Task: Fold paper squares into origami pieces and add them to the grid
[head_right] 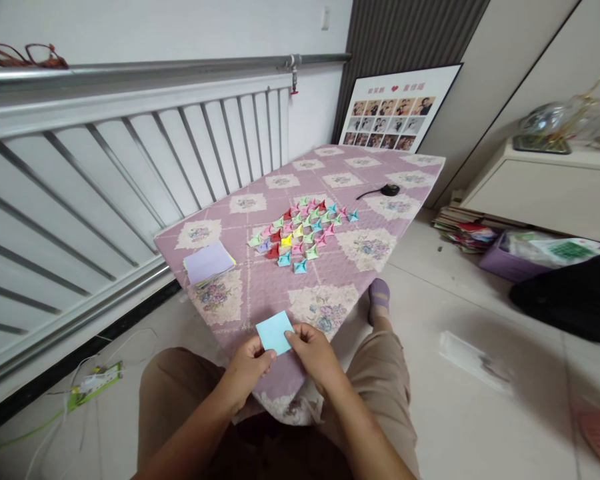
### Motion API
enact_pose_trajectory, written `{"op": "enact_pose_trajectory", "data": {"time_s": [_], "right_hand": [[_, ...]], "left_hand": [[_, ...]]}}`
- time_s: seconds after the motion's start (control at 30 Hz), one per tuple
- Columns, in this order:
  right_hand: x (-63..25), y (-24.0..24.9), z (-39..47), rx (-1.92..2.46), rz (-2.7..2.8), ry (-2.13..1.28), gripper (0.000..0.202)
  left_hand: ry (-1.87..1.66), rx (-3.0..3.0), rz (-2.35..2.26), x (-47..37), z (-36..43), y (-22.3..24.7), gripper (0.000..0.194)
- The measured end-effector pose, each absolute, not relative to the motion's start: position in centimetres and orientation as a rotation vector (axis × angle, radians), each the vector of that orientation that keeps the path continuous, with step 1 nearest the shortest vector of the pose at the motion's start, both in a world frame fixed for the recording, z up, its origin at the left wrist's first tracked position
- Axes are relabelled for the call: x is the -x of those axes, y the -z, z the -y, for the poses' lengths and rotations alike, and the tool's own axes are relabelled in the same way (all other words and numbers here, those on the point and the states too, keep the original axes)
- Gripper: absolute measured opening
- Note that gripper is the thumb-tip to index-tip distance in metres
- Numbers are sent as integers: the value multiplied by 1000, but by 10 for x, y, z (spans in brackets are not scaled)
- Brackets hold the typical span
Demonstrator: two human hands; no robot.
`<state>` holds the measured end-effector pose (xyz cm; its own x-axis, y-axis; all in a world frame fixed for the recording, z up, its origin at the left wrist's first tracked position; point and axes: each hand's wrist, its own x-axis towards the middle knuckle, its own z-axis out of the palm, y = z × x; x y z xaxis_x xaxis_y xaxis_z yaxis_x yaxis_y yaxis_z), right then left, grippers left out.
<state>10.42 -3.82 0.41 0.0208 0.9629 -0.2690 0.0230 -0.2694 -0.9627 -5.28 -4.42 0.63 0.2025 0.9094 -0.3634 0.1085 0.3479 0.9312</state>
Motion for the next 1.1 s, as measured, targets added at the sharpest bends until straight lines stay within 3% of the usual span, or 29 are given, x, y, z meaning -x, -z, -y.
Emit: {"op": "enact_pose_trajectory", "data": {"time_s": [0.23,0.47,0.77,0.87,0.97,1.1], "right_hand": [[-110,4,28,1603,1333,-1199,25],[-110,8,26,1688,1489,-1071,22],[-107,12,26,1772,1780,-733,15],[-110,11,32,1753,1951,-386,27],[-109,11,43,1627,2114,-84,27],[-99,19,61,1470,2262,-22,31]], "left_hand": [[-752,-1236,-1351,71,39,15,55],[-816,-2046,-1456,90,37,7,20],[-624,-2328,-1431,68,30,12,10],[-574,-2362,-1451,68,31,11,12],[-543,-2382,-1452,68,32,10,13],[-512,-2393,-1456,69,32,11,13]]}}
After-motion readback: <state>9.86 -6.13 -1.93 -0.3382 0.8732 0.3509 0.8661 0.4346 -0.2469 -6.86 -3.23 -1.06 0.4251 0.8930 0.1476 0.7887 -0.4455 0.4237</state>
